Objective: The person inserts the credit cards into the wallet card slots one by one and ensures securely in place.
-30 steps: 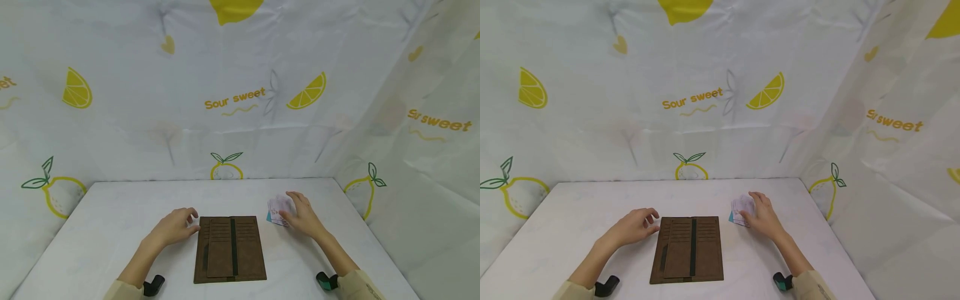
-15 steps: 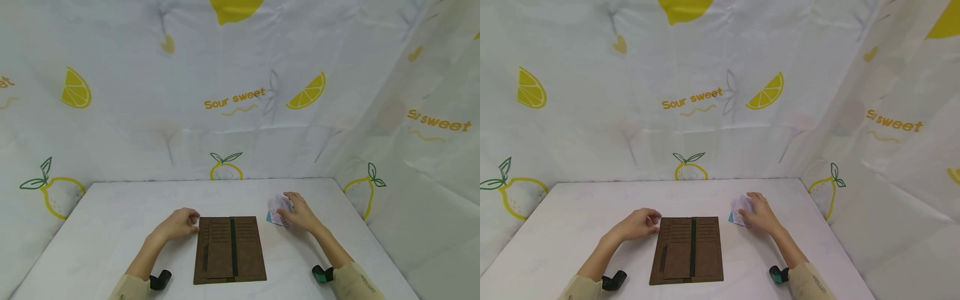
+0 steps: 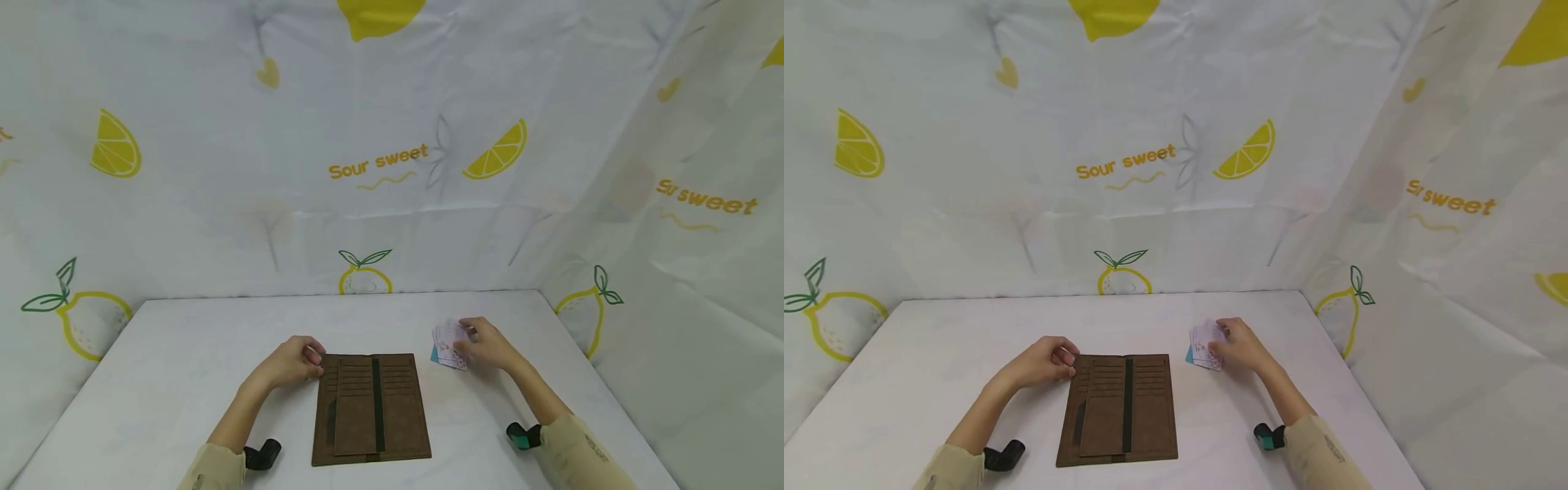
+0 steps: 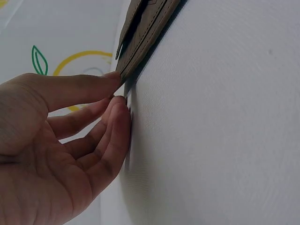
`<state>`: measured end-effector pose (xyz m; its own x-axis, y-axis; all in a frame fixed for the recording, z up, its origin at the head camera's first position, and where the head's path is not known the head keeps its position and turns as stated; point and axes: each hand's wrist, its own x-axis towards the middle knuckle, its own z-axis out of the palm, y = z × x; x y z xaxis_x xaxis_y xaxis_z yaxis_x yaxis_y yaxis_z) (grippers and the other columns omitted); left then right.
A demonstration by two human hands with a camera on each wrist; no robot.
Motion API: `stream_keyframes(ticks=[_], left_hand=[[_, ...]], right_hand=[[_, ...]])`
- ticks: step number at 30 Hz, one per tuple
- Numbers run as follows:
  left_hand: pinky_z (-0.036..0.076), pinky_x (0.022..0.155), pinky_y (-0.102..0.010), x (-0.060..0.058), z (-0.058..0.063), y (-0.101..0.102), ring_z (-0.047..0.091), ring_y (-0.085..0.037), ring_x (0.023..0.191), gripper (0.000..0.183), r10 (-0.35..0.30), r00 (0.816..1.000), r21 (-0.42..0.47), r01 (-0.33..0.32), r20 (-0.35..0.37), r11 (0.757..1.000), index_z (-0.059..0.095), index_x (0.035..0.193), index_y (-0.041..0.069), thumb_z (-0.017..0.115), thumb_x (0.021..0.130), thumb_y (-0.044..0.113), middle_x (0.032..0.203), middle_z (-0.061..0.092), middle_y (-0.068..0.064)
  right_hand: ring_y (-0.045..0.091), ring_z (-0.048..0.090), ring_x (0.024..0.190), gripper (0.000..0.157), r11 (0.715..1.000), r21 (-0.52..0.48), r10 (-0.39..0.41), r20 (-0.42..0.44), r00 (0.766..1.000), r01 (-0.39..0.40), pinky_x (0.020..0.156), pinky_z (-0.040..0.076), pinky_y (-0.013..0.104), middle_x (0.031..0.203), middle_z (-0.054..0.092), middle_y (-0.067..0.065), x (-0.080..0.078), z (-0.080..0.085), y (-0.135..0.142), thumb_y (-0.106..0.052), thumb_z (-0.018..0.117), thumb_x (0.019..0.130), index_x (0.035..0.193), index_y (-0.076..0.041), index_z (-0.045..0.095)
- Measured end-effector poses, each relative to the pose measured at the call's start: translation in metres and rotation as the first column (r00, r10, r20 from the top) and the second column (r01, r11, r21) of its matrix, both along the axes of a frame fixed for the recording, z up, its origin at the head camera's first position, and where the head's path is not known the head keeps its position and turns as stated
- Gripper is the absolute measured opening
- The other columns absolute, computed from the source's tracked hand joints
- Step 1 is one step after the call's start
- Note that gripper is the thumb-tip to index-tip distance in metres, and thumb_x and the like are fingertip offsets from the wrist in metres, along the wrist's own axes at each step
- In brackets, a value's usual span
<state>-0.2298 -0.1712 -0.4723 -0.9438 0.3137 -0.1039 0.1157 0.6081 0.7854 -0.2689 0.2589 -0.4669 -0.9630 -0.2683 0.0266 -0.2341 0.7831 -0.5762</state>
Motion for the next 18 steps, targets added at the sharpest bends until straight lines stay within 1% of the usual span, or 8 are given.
stream_keyframes(ticks=[3, 6, 10, 14, 18], left_hand=[[0.055, 0.073, -0.030, 0.000, -0.001, 0.000, 0.066, -0.017, 0.086, 0.030, 0.016, 1.000, 0.012, -0.016, 0.012, 1.000, 0.070, 0.116, -0.004, 0.082, 0.088, -0.001, 0.097, 0.072, -0.009], [0.055, 0.073, -0.030, 0.000, -0.001, 0.000, 0.066, -0.017, 0.085, 0.031, 0.002, 1.000, 0.038, -0.003, 0.015, 0.999, 0.069, 0.117, -0.005, 0.082, 0.089, -0.002, 0.097, 0.071, -0.010], [0.056, 0.071, -0.029, -0.001, 0.000, -0.001, 0.066, -0.016, 0.083, 0.033, -0.023, 0.999, 0.096, 0.020, 0.032, 0.995, 0.068, 0.119, -0.008, 0.080, 0.089, -0.003, 0.096, 0.071, -0.012], [0.056, 0.071, -0.025, -0.002, 0.002, -0.004, 0.067, -0.015, 0.084, 0.034, -0.036, 0.999, 0.132, 0.030, 0.039, 0.991, 0.067, 0.121, -0.010, 0.079, 0.090, -0.001, 0.097, 0.072, -0.013], [0.055, 0.072, -0.025, -0.002, 0.003, -0.005, 0.068, -0.015, 0.086, 0.035, -0.050, 0.998, 0.154, 0.045, 0.034, 0.987, 0.067, 0.122, -0.011, 0.078, 0.091, 0.000, 0.099, 0.073, -0.015]], right_hand=[[0.047, 0.065, 0.122, 0.059, 1.000, 0.012, 0.000, 0.011, 1.000, -0.001, 0.107, 0.055, 0.060, 0.135, 0.064, 0.035, -0.005, 0.000, -0.001, -0.015, 0.078, 0.097, 0.142, 0.018, 0.057], [0.043, 0.066, 0.117, 0.059, 1.000, 0.023, -0.005, 0.024, 1.000, 0.005, 0.105, 0.056, 0.058, 0.130, 0.066, 0.033, -0.010, -0.001, -0.001, -0.015, 0.081, 0.095, 0.139, 0.017, 0.060], [0.038, 0.066, 0.110, 0.059, 1.000, 0.026, -0.008, 0.040, 0.999, 0.007, 0.100, 0.058, 0.055, 0.124, 0.068, 0.030, -0.013, -0.001, -0.001, -0.017, 0.085, 0.092, 0.136, 0.017, 0.063], [0.033, 0.064, 0.106, 0.060, 1.000, 0.026, -0.014, 0.049, 0.999, 0.013, 0.094, 0.058, 0.046, 0.124, 0.069, 0.027, -0.015, -0.003, -0.002, -0.018, 0.088, 0.091, 0.135, 0.015, 0.065], [0.030, 0.060, 0.103, 0.060, 0.999, 0.017, -0.039, 0.058, 0.998, 0.038, 0.087, 0.053, 0.037, 0.125, 0.070, 0.026, -0.016, -0.004, -0.002, -0.018, 0.089, 0.089, 0.135, 0.013, 0.066]])
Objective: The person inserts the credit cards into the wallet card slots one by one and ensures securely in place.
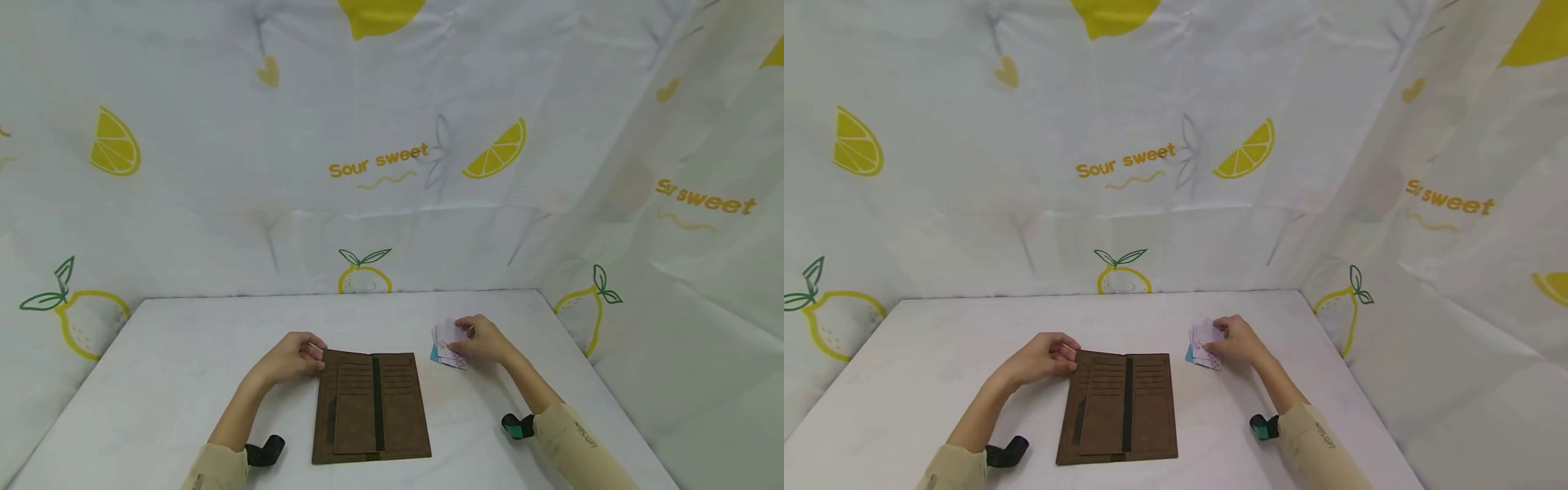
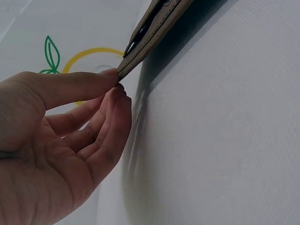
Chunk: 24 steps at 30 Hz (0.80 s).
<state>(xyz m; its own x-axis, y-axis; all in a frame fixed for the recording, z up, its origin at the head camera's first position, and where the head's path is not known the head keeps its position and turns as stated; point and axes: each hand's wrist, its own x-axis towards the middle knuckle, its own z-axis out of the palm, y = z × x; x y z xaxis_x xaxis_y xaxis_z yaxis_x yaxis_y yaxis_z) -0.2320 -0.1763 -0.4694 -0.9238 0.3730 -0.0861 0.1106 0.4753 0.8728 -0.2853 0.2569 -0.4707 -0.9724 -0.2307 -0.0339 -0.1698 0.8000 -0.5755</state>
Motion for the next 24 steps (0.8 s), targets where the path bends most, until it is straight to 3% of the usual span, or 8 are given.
stream_keyframes(ticks=[8, 17, 24], left_hand=[[0.056, 0.073, -0.024, 0.0004, 0.0011, -0.0029, 0.072, -0.018, 0.089, 0.034, -0.020, 1.000, 0.027, 0.021, -0.008, 0.999, 0.066, 0.122, -0.013, 0.076, 0.091, -0.003, 0.100, 0.075, -0.017], [0.055, 0.075, -0.026, -0.0001, 0.0017, -0.0040, 0.070, -0.019, 0.090, 0.034, -0.017, 1.000, 0.020, 0.017, -0.022, 1.000, 0.068, 0.122, -0.010, 0.079, 0.090, -0.004, 0.102, 0.075, -0.017], [0.056, 0.076, -0.025, -0.0010, 0.0029, -0.0030, 0.070, -0.019, 0.089, 0.035, -0.023, 0.999, 0.036, 0.025, -0.033, 0.999, 0.067, 0.122, -0.011, 0.078, 0.090, -0.006, 0.102, 0.074, -0.018]], right_hand=[[0.027, 0.058, 0.103, 0.059, 0.998, -0.010, -0.057, 0.036, 0.998, 0.058, 0.087, 0.052, 0.035, 0.126, 0.069, 0.023, -0.0028, -0.0021, -0.0016, -0.020, 0.090, 0.089, 0.135, 0.008, 0.066], [0.028, 0.059, 0.102, 0.060, 0.997, -0.032, -0.073, 0.056, 0.996, 0.075, 0.090, 0.055, 0.038, 0.117, 0.065, 0.021, -0.0039, -0.0050, 0.0030, -0.020, 0.093, 0.086, 0.128, 0.007, 0.059], [0.027, 0.060, 0.096, 0.062, 0.993, -0.101, -0.063, 0.043, 0.997, 0.067, 0.084, 0.053, 0.035, 0.108, 0.063, 0.020, -0.0041, -0.0037, 0.0059, -0.017, 0.092, 0.087, 0.128, 0.009, 0.054]])
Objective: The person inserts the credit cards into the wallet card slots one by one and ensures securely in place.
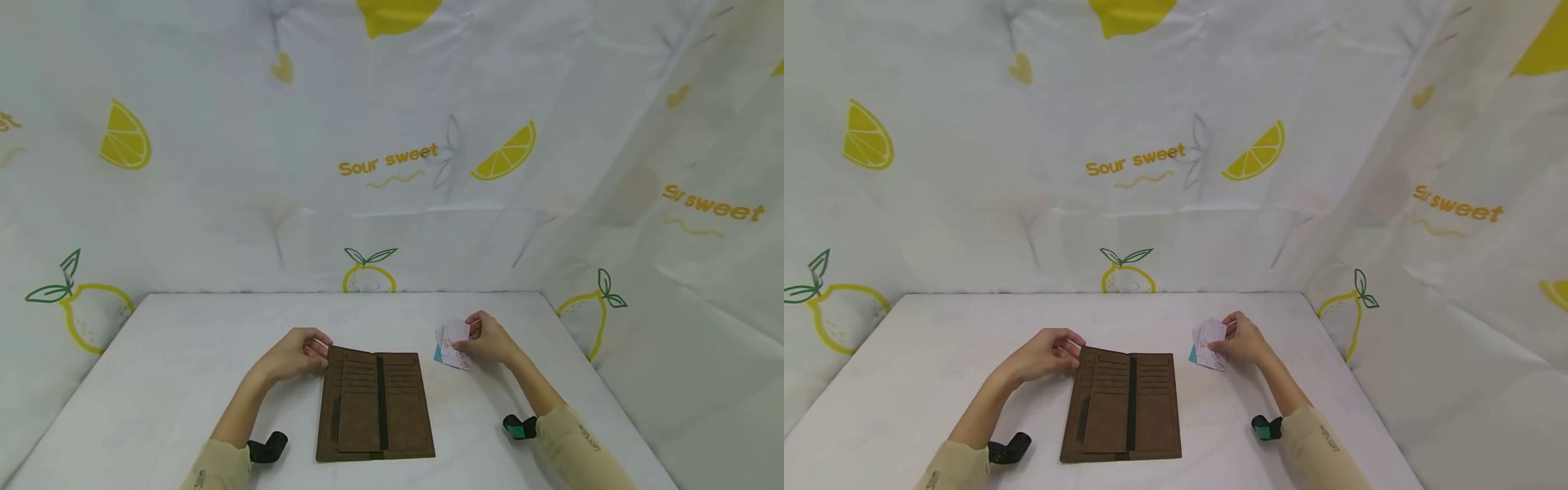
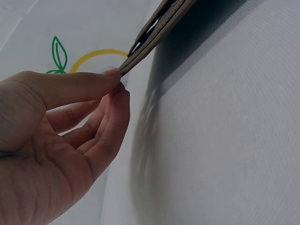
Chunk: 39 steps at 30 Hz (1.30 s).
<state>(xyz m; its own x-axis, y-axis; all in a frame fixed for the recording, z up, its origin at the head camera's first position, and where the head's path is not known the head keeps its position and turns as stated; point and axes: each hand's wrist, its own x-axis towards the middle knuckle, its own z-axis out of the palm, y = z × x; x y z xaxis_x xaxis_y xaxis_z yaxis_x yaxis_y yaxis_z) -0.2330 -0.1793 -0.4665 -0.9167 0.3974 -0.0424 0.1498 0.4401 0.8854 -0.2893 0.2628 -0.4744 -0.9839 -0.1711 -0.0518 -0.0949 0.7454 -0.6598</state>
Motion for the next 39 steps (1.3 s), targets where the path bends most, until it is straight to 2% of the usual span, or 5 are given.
stream_keyframes(ticks=[7, 12, 17, 27, 39], left_hand=[[0.055, 0.075, -0.026, 0.002, 0.004, 0.002, 0.069, -0.017, 0.086, 0.036, 0.021, 1.000, 0.004, -0.021, 0.008, 1.000, 0.067, 0.123, -0.010, 0.080, 0.089, -0.006, 0.102, 0.072, -0.017], [0.055, 0.076, -0.027, 0.003, 0.005, 0.003, 0.069, -0.017, 0.086, 0.036, 0.022, 1.000, 0.003, -0.022, 0.011, 1.000, 0.067, 0.124, -0.010, 0.080, 0.090, -0.005, 0.103, 0.072, -0.017], [0.054, 0.075, -0.027, 0.003, 0.004, 0.002, 0.069, -0.017, 0.086, 0.036, 0.021, 1.000, 0.008, -0.021, 0.012, 1.000, 0.066, 0.124, -0.010, 0.080, 0.090, -0.005, 0.102, 0.072, -0.016], [0.055, 0.076, -0.027, 0.003, 0.002, 0.004, 0.070, -0.018, 0.086, 0.035, 0.020, 1.000, -0.003, -0.020, 0.002, 1.000, 0.067, 0.123, -0.010, 0.079, 0.090, -0.006, 0.101, 0.072, -0.017], [0.054, 0.074, -0.027, 0.002, 0.001, 0.005, 0.069, -0.015, 0.085, 0.035, 0.037, 0.999, -0.007, -0.037, 0.008, 0.999, 0.067, 0.123, -0.008, 0.079, 0.090, -0.004, 0.101, 0.072, -0.015]], right_hand=[[0.025, 0.065, 0.095, 0.056, 0.993, -0.120, -0.003, 0.010, 1.000, 0.004, 0.079, 0.055, 0.028, 0.112, 0.067, 0.024, 0.002, 0.000, -0.003, -0.007, 0.082, 0.095, 0.138, 0.009, 0.050], [0.024, 0.069, 0.101, 0.049, 0.969, -0.248, 0.003, 0.028, 1.000, 0.004, 0.079, 0.056, 0.023, 0.116, 0.066, 0.024, 0.005, 0.002, -0.009, -0.003, 0.071, 0.101, 0.142, 0.008, 0.048], [0.023, 0.070, 0.103, 0.049, 0.947, -0.321, 0.024, 0.011, 1.000, -0.019, 0.081, 0.056, 0.021, 0.117, 0.066, 0.024, 0.010, 0.008, -0.019, -0.004, 0.071, 0.102, 0.143, 0.008, 0.047], [0.020, 0.071, 0.100, 0.050, 0.929, -0.364, 0.057, -0.028, 0.998, -0.064, 0.085, 0.062, 0.029, 0.117, 0.066, 0.021, 0.018, 0.018, -0.043, -0.002, 0.071, 0.102, 0.145, 0.008, 0.047], [0.019, 0.072, 0.098, 0.048, 0.896, -0.431, 0.111, -0.024, 0.994, -0.110, 0.084, 0.062, 0.027, 0.118, 0.067, 0.023, 0.033, 0.021, -0.061, -0.002, 0.071, 0.102, 0.144, 0.005, 0.048]])
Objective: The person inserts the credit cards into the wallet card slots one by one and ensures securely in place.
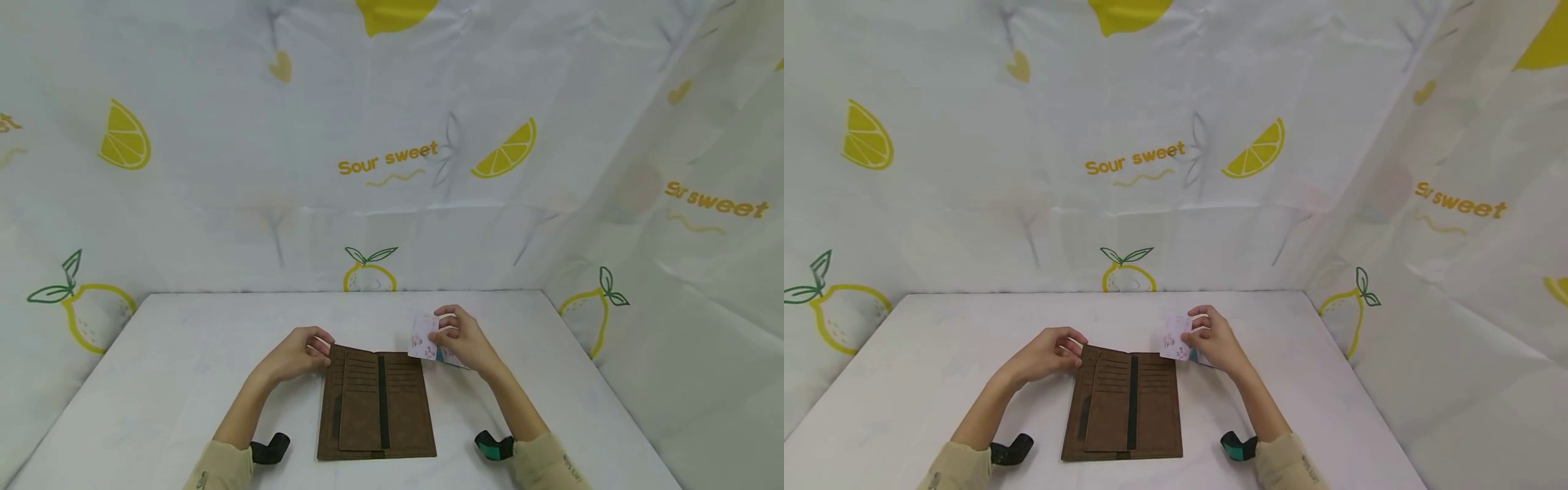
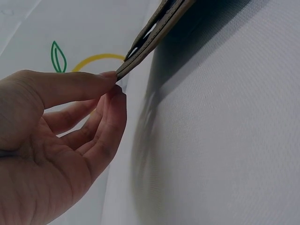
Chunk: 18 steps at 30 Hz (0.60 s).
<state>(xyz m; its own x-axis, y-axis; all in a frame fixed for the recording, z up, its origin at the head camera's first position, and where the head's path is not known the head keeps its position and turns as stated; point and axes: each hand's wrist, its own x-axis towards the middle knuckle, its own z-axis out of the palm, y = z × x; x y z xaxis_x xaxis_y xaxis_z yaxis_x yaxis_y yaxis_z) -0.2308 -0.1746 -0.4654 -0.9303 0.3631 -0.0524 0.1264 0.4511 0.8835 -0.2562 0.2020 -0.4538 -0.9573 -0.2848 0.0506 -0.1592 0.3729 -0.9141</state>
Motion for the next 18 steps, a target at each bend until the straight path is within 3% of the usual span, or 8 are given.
stream_keyframes(ticks=[6, 11, 18], left_hand=[[0.054, 0.074, -0.026, -0.001, -0.001, 0.003, 0.070, -0.016, 0.086, 0.034, -0.019, 1.000, 0.009, 0.019, -0.007, 1.000, 0.067, 0.124, -0.009, 0.078, 0.092, -0.004, 0.101, 0.072, -0.016], [0.054, 0.073, -0.026, 0.001, 0.001, 0.002, 0.070, -0.017, 0.086, 0.033, -0.010, 1.000, 0.002, 0.010, -0.015, 1.000, 0.067, 0.124, -0.009, 0.078, 0.092, -0.004, 0.101, 0.072, -0.016], [0.054, 0.072, -0.025, 0.003, 0.002, 0.001, 0.070, -0.017, 0.086, 0.034, -0.007, 1.000, 0.009, 0.007, -0.018, 1.000, 0.066, 0.124, -0.011, 0.076, 0.093, -0.004, 0.101, 0.071, -0.017]], right_hand=[[0.018, 0.071, 0.093, 0.047, 1.000, -0.010, 0.015, 0.012, 1.000, -0.014, 0.081, 0.061, 0.026, 0.118, 0.068, 0.024, 0.006, -0.003, -0.002, -0.001, 0.072, 0.100, 0.141, 0.005, 0.050], [0.014, 0.070, 0.088, 0.045, 0.996, -0.017, 0.082, 0.022, 0.996, -0.082, 0.080, 0.061, 0.025, 0.114, 0.068, 0.024, 0.006, -0.008, -0.007, 0.001, 0.072, 0.099, 0.139, 0.006, 0.053], [0.015, 0.070, 0.089, 0.041, 0.991, -0.016, 0.135, 0.035, 0.990, -0.134, 0.085, 0.066, 0.035, 0.110, 0.066, 0.019, 0.008, -0.012, -0.013, 0.002, 0.068, 0.101, 0.139, 0.007, 0.053]])
